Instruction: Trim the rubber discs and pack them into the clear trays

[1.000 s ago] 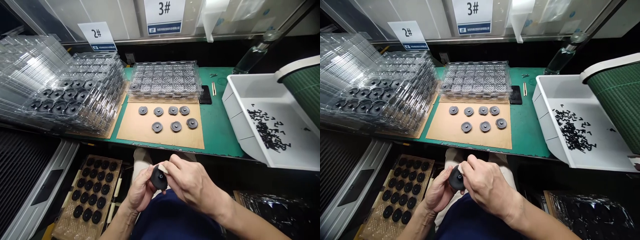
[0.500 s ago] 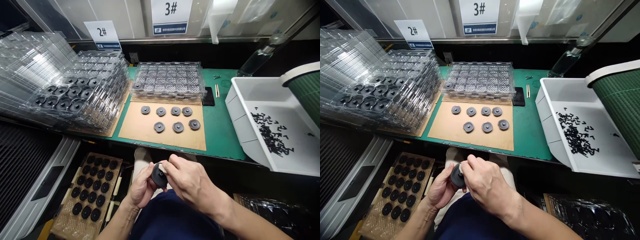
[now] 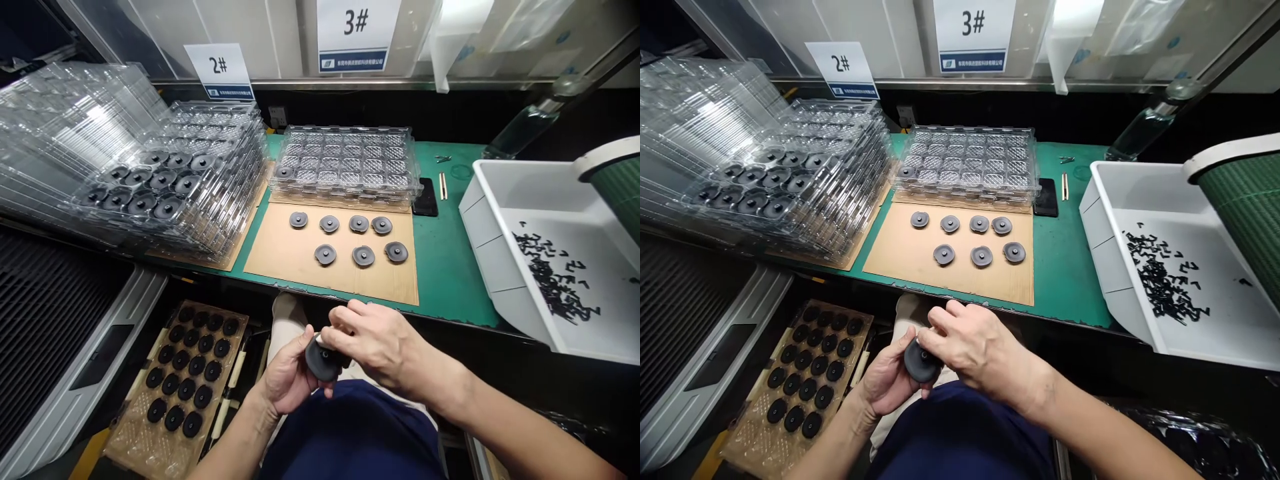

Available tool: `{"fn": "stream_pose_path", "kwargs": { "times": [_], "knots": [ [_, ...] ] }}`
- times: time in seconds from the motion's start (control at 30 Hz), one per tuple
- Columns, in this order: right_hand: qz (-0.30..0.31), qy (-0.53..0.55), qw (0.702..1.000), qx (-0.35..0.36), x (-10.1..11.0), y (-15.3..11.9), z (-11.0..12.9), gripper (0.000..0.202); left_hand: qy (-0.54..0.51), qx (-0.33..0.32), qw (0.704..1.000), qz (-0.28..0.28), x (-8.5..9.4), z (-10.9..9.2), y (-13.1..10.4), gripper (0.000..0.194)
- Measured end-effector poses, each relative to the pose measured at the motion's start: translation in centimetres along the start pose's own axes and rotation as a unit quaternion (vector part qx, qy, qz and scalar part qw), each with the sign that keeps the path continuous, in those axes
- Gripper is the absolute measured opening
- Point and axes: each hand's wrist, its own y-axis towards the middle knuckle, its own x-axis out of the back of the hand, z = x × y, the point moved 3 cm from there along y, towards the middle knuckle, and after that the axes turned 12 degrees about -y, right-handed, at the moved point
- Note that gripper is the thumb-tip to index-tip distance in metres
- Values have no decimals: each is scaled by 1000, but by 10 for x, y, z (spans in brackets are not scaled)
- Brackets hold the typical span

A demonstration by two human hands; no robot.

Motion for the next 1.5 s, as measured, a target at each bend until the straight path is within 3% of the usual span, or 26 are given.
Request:
{"fn": "stream_pose_path", "kwargs": {
  "times": [0.17, 0.3, 0.43, 0.57, 0.73, 0.87, 0.97, 1.03, 1.13, 1.2, 1.3, 1.37, 1.43, 1.5],
  "knots": [
    [-9, 1, 999, 39, -3, 3, 6, 18, -14, -2, 1000, -4, -1, -3, -1, 39],
    [-13, -5, 1000, -14, -3, 3, 3, 21, 7, -43, 999, 7, -5, -7, -1, 40],
    [-61, 3, 996, -71, -7, 0, 6, 10, -6, -118, 993, -16, -8, -15, -5, 40],
    [-78, 22, 984, -157, -17, -6, 9, 21, 12, -192, 980, -47, -7, -25, -11, 47],
    [-53, -26, 989, -133, -14, -4, 10, 16, 29, -142, 989, -23, -3, -20, -7, 39],
    [-28, -33, 998, -38, -3, 9, 9, 14, 0, -72, 997, -10, 1, -11, 0, 40],
    [-54, -20, 998, 27, -2, 17, 11, 18, -19, -38, 999, 14, -2, -9, -1, 41],
    [-83, -2, 996, -19, -5, 18, 11, 16, -35, -89, 995, 11, -6, -17, -4, 39],
    [-86, 45, 983, -157, -16, 12, 10, 20, -36, -221, 974, -22, -7, -35, -11, 40],
    [-70, 58, 976, -196, -21, 8, 10, 19, -13, -245, 969, -31, -4, -39, -13, 43],
    [-55, 30, 984, -168, -19, 9, 10, 15, 8, -173, 985, -19, 6, -31, -7, 42],
    [-40, 8, 994, -106, -14, 15, 9, 4, -4, -109, 994, -6, 11, -21, -3, 42],
    [-29, -3, 999, -24, -9, 22, 9, 11, -26, -64, 998, 11, 12, -14, -1, 44],
    [-36, -7, 999, 24, -7, 28, 11, 17, -52, -61, 997, 24, 9, -14, -2, 42]
  ]
}}
